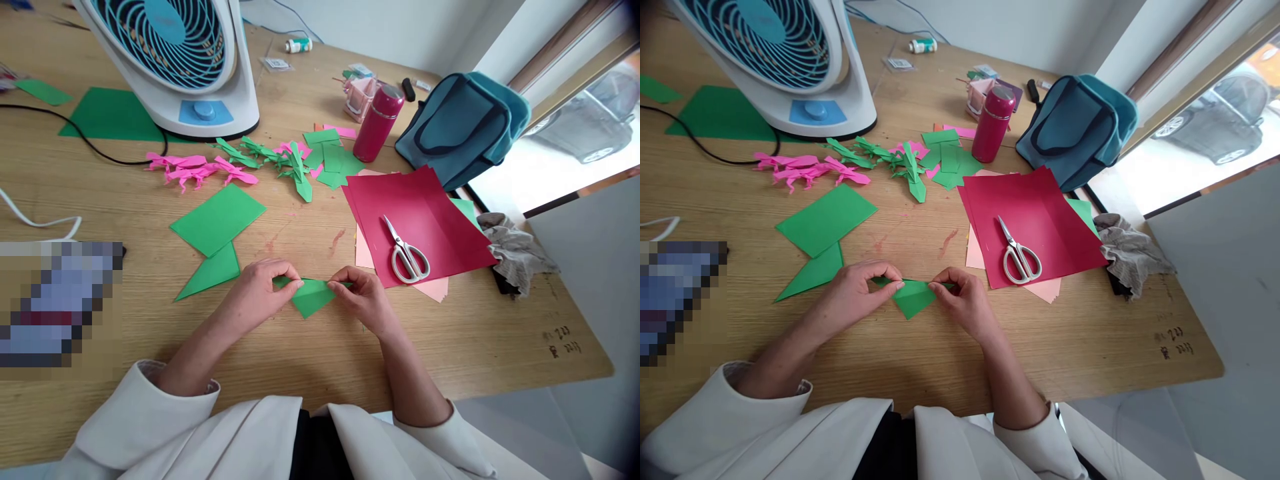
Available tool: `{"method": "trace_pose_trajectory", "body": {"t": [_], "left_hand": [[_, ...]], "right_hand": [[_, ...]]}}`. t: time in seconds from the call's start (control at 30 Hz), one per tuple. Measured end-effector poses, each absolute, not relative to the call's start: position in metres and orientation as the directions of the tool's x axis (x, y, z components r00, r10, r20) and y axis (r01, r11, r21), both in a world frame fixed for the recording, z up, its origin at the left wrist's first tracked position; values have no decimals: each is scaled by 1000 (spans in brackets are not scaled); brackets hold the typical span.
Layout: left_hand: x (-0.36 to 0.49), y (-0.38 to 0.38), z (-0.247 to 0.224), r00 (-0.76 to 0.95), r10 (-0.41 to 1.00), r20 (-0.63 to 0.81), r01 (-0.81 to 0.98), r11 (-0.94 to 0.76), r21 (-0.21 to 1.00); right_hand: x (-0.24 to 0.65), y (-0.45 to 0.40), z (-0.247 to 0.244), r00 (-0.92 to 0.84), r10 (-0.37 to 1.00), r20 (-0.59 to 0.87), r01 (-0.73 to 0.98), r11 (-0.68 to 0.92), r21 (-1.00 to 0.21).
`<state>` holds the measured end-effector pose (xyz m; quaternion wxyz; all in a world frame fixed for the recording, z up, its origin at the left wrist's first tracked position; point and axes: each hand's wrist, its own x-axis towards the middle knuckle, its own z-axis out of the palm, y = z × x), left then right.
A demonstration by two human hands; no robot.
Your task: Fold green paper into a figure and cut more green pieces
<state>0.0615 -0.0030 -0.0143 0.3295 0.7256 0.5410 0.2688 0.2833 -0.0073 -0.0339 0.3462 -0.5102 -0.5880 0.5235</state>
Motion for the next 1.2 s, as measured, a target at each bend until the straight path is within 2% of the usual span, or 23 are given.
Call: {"method": "trace_pose_trajectory", "body": {"t": [0.17, 0.43, 0.97, 1.2], "left_hand": [[63, -4, -12, 271, 960, 74, 552, -218, 805], [69, -9, -9, 324, 939, 113, 547, -284, 788], [69, -11, -6, 261, 963, 64, 565, -206, 799], [69, -11, -7, 249, 968, 43, 497, -165, 852]], "right_hand": [[284, -7, -31, -269, 954, -133, 201, -80, -976], [285, -9, -27, -343, 932, -121, 302, -13, -953], [282, -10, -21, -323, 938, -127, 303, -24, -953], [282, -10, -19, -330, 932, -147, 311, -40, -950]]}}
